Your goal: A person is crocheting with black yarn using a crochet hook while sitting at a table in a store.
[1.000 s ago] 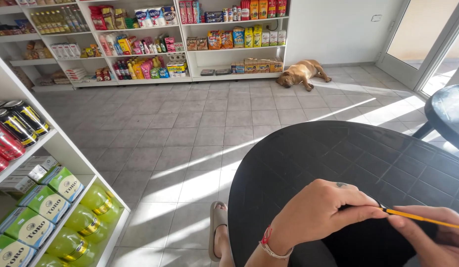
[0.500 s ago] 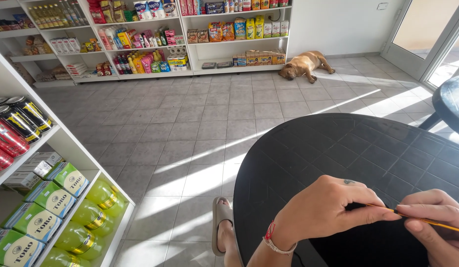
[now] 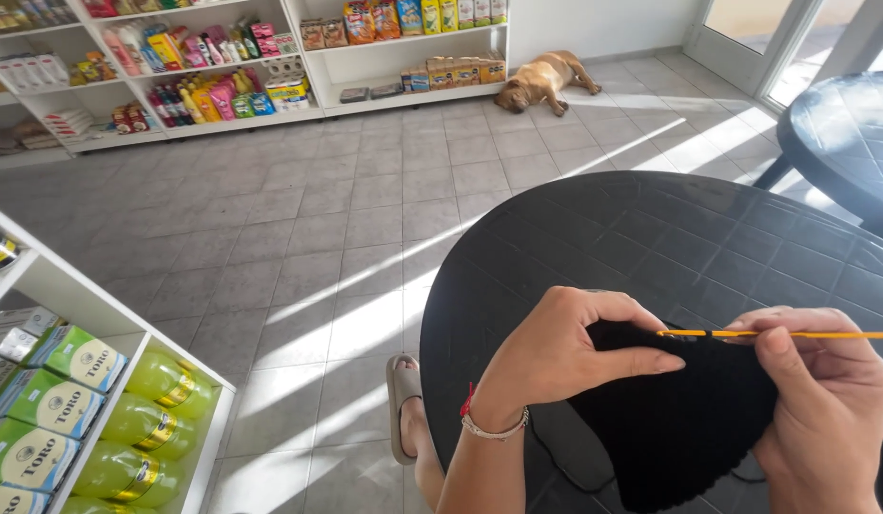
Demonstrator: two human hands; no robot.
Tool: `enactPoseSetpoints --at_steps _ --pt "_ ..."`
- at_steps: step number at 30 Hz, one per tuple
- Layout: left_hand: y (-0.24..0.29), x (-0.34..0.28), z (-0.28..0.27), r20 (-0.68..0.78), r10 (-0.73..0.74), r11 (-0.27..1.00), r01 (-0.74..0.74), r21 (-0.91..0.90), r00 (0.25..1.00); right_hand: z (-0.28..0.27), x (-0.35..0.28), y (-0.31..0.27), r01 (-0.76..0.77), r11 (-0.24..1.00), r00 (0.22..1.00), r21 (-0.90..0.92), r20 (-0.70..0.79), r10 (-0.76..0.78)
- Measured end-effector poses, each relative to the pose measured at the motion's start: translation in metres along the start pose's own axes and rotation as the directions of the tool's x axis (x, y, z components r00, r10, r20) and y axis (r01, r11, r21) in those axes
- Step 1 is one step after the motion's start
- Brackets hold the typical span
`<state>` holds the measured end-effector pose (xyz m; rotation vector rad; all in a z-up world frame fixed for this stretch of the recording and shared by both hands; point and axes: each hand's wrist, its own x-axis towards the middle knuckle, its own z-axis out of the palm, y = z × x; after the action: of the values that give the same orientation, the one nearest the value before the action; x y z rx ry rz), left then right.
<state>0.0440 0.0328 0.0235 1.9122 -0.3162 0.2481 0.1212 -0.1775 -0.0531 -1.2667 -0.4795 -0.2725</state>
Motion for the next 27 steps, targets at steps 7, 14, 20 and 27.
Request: enactPoseSetpoints --at_steps 7,14,20,27 --pt "0.001 -0.001 0.006 -0.048 0.079 0.996 -0.081 -0.03 0.996 -0.003 -0.004 -0.005 0.124 0.988 0.991 -0.094 -0.043 -0.129" --pt "-0.004 -0.003 0.009 -0.065 0.143 0.989 -0.144 -0.012 0.988 -0.013 -0.021 0.012 0.384 0.889 0.912 -0.248 -0.047 -0.407" --pt "-0.001 -0.005 0.01 -0.092 0.155 0.988 -0.154 0.021 0.984 -0.01 -0.024 0.014 0.559 0.748 0.807 -0.357 0.028 -0.59" --pt "-0.006 -0.005 0.019 -0.174 0.308 0.931 -0.259 0.256 0.935 -0.003 -0.029 -0.009 0.684 0.577 0.723 -0.447 0.308 -0.619"
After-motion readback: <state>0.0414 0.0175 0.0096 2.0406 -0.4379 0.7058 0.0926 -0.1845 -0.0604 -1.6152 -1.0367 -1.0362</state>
